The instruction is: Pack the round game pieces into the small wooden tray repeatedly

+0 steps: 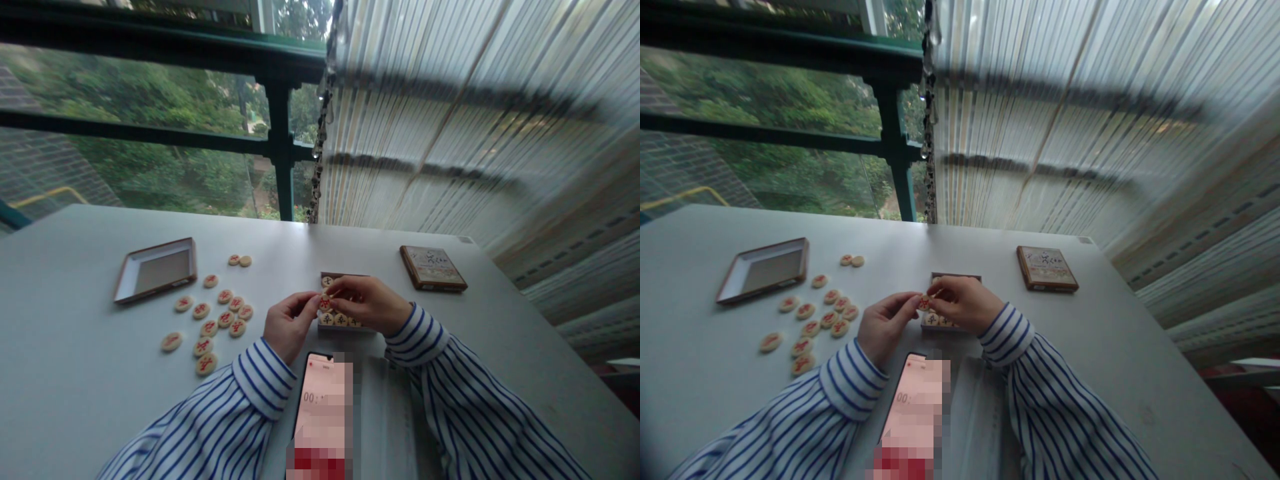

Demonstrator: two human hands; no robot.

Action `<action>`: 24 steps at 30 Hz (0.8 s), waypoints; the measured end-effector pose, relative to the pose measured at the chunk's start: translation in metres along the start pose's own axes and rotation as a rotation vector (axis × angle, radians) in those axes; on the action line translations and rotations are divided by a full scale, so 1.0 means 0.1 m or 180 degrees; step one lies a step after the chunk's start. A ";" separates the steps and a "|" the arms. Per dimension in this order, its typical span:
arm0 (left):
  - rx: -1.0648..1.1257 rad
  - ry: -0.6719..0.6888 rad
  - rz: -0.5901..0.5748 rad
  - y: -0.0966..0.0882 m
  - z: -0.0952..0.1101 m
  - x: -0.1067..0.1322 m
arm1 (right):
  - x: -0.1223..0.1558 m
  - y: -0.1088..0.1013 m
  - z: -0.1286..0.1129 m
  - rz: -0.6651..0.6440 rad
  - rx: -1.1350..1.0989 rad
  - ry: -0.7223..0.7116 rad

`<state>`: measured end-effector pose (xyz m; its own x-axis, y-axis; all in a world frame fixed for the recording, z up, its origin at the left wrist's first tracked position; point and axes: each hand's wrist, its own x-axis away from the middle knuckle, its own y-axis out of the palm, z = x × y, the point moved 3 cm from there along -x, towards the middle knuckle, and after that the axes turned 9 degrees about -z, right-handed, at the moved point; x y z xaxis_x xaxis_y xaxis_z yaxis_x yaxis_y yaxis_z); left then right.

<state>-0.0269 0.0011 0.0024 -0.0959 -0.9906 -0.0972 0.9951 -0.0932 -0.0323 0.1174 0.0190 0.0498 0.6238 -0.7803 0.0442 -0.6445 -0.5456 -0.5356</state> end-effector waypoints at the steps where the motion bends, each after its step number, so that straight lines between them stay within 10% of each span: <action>1: 0.0011 0.0006 -0.0024 0.00 0.00 0.00 | 0.00 0.00 0.00 0.0013 0.0018 0.0000; 24: 0.0004 0.0065 -0.0193 0.02 -0.01 0.00 | 0.02 -0.03 -0.08 -0.0002 0.0273 -0.0101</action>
<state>-0.0247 0.0008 0.0010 -0.1563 -0.9809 -0.1154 0.9875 -0.1529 -0.0375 0.1171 0.0166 0.0578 0.6389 -0.7691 0.0185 -0.6048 -0.5170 -0.6058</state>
